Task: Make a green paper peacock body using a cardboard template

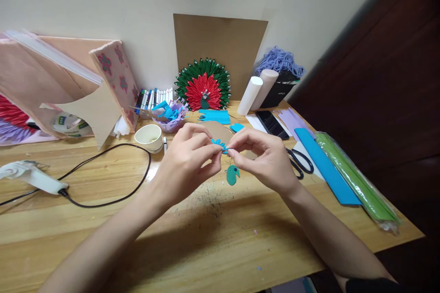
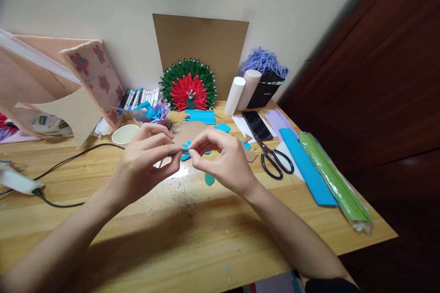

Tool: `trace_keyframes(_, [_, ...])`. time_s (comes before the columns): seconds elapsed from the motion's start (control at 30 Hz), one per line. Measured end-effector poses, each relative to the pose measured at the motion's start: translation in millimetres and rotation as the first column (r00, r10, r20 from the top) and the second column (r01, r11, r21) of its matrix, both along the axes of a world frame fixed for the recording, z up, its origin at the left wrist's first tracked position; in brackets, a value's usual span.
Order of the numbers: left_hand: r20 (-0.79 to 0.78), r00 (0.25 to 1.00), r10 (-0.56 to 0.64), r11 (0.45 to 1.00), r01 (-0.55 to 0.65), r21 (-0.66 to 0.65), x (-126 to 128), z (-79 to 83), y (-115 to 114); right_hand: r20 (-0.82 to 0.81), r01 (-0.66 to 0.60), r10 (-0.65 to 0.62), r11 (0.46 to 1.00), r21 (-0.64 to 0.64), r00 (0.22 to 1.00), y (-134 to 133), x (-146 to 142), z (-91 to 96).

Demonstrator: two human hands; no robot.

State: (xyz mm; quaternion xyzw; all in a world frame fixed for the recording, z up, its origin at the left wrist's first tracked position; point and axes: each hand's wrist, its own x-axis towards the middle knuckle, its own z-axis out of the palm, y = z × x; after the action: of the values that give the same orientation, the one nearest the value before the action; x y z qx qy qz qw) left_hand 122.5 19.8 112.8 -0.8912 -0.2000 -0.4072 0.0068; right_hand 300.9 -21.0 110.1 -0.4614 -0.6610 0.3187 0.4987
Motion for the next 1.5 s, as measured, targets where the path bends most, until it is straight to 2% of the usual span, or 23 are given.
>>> trace_keyframes(0.17, [-0.024, 1.000, -0.002, 1.000, 0.002, 0.017, 0.1, -1.6, 2.2, 0.014, -0.031, 0.032, 0.998, -0.057, 0.999, 1.9, 1.8, 1.1])
trace_keyframes(0.4, [-0.044, 0.999, -0.011, 1.000, 0.011, 0.002, 1.8, -3.3, 3.9, 0.087, 0.040, -0.042, 0.999, 0.015, 0.995, -1.0, -0.6, 1.0])
trace_keyframes(0.57, [-0.063, 0.998, -0.008, 1.000, 0.007, -0.014, -6.8, 1.6, 12.4, 0.068, 0.084, -0.086, 0.996, 0.025, 0.994, -0.1, 5.8, 3.4])
trace_keyframes(0.7, [-0.009, 0.999, 0.044, 0.999, -0.045, -0.031, -15.2, 7.0, 17.6, 0.027, 0.132, -0.134, 0.989, 0.063, 0.991, 1.2, 13.5, 4.7])
trace_keyframes(0.77, [0.055, 0.995, 0.088, 0.990, -0.081, -0.116, -16.0, 8.9, 16.9, 0.015, 0.154, -0.156, 0.985, 0.075, 0.988, 1.4, 14.6, 5.0])
trace_keyframes(0.83, [0.104, 0.988, 0.114, 0.948, -0.077, -0.307, -14.1, 10.2, 14.0, 0.025, 0.168, -0.172, 0.980, 0.106, 0.985, 1.2, 13.1, 5.3])
trace_keyframes(0.87, [0.117, 0.986, 0.120, 0.902, -0.059, -0.428, -12.5, 10.6, 12.2, 0.042, 0.173, -0.180, 0.975, 0.138, 0.983, 1.1, 11.5, 5.3])
trace_keyframes(0.93, [0.135, 0.982, 0.130, 0.764, -0.012, -0.645, -9.0, 10.9, 9.1, 0.091, 0.180, -0.205, 0.958, 0.224, 0.975, 0.6, 7.7, 4.7])
trace_keyframes(1.0, [0.169, 0.973, 0.159, 0.649, 0.026, -0.760, -6.5, 10.3, 7.8, 0.135, 0.178, -0.226, 0.937, 0.301, 0.965, 0.0, 4.3, 3.6])
trace_keyframes(1.03, [0.192, 0.965, 0.178, 0.621, 0.041, -0.783, -5.9, 9.8, 7.9, 0.152, 0.172, -0.231, 0.930, 0.326, 0.961, -0.3, 3.0, 3.0])
trace_keyframes(1.1, [0.223, 0.952, 0.209, 0.606, 0.053, -0.794, -6.1, 8.3, 9.0, 0.177, 0.162, -0.236, 0.921, 0.355, 0.956, -0.5, 1.4, 1.9])
trace_keyframes(1.33, [0.226, 0.946, 0.233, 0.614, 0.037, -0.789, -7.9, 3.8, 10.4, 0.253, 0.129, -0.254, 0.896, 0.424, 0.933, 0.0, -0.9, -1.4])
trace_keyframes(1.43, [0.256, 0.941, 0.219, 0.588, 0.082, -0.805, -5.4, 2.0, 9.0, 0.288, 0.101, -0.262, 0.875, 0.473, 0.921, 0.0, -2.2, -4.7])
trace_keyframes(1.5, [0.284, 0.937, 0.206, 0.546, 0.131, -0.827, -2.9, 0.7, 7.6, 0.311, 0.076, -0.270, 0.853, 0.517, 0.911, 0.1, -3.5, -7.3])
